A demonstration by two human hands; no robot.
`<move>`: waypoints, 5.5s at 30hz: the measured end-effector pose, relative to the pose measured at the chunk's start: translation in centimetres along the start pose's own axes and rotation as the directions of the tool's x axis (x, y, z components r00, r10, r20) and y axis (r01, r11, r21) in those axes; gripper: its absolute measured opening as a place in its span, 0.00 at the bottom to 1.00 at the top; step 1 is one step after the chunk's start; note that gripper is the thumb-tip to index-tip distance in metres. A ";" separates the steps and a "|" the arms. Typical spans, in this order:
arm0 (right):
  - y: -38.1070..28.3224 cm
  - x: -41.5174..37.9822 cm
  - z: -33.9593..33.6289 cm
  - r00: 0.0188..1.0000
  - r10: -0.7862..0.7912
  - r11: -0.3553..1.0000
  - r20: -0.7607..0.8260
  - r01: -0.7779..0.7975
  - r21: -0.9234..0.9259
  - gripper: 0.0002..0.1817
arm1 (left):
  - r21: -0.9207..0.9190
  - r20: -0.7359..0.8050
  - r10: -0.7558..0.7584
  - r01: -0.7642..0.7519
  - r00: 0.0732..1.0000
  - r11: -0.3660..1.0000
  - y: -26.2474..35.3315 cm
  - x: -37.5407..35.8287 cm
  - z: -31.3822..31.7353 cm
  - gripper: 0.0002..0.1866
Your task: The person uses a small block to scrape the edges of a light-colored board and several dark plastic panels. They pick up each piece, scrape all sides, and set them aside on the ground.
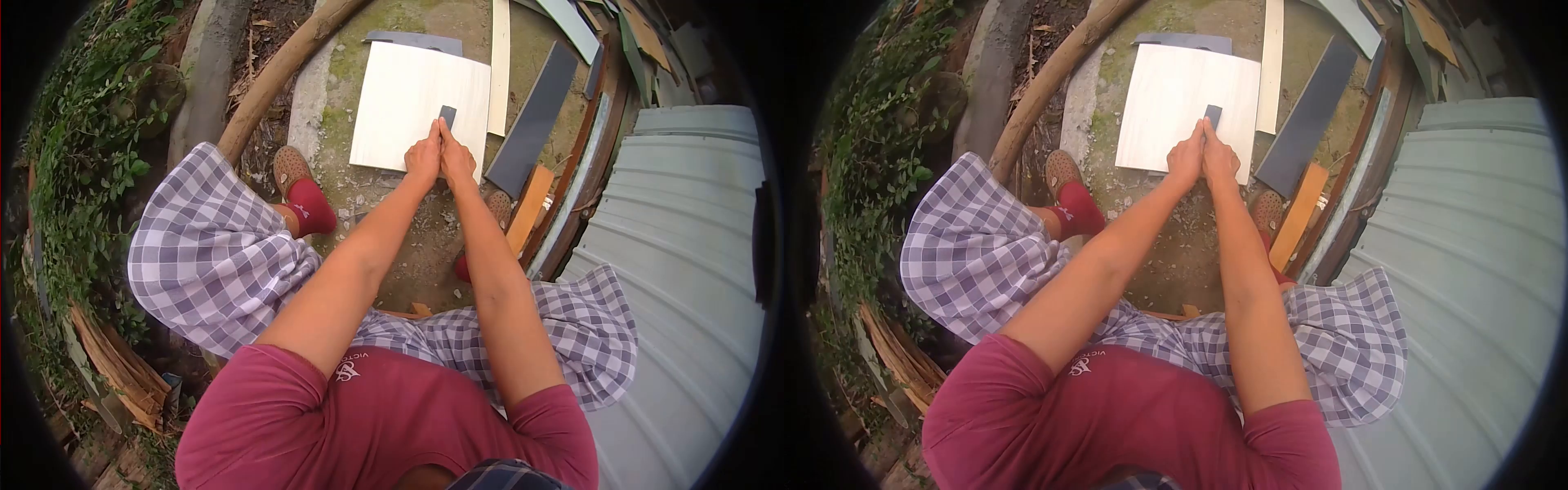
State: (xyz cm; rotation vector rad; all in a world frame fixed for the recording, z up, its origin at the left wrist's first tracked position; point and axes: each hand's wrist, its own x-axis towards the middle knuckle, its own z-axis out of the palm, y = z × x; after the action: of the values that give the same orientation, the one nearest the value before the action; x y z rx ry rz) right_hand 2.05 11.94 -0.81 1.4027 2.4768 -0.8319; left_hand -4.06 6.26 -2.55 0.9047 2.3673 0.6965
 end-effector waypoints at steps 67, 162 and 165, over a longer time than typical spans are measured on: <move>-6.2 16.4 -2.5 0.979 -0.103 0.990 -0.175 0.083 -0.116 0.23 | -0.116 -0.151 0.018 -0.036 0.988 0.993 -0.1 16.1 -4.1 0.11; -6.0 1.1 6.6 0.856 -0.430 0.903 -0.287 0.415 -0.116 0.27 | -0.120 -0.313 -0.236 0.209 0.920 0.971 -7.6 -1.5 -5.5 0.11; -6.6 2.0 6.5 0.860 -0.428 0.903 -0.279 0.416 -0.105 0.27 | -0.015 -0.332 -0.192 0.198 0.924 0.980 -7.5 -0.6 -5.9 0.11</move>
State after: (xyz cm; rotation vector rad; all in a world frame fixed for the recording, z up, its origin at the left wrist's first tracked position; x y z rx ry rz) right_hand -5.29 7.18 -4.47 1.0411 3.0838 -0.6710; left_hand -10.63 -0.69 -2.68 0.5799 2.7177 0.7981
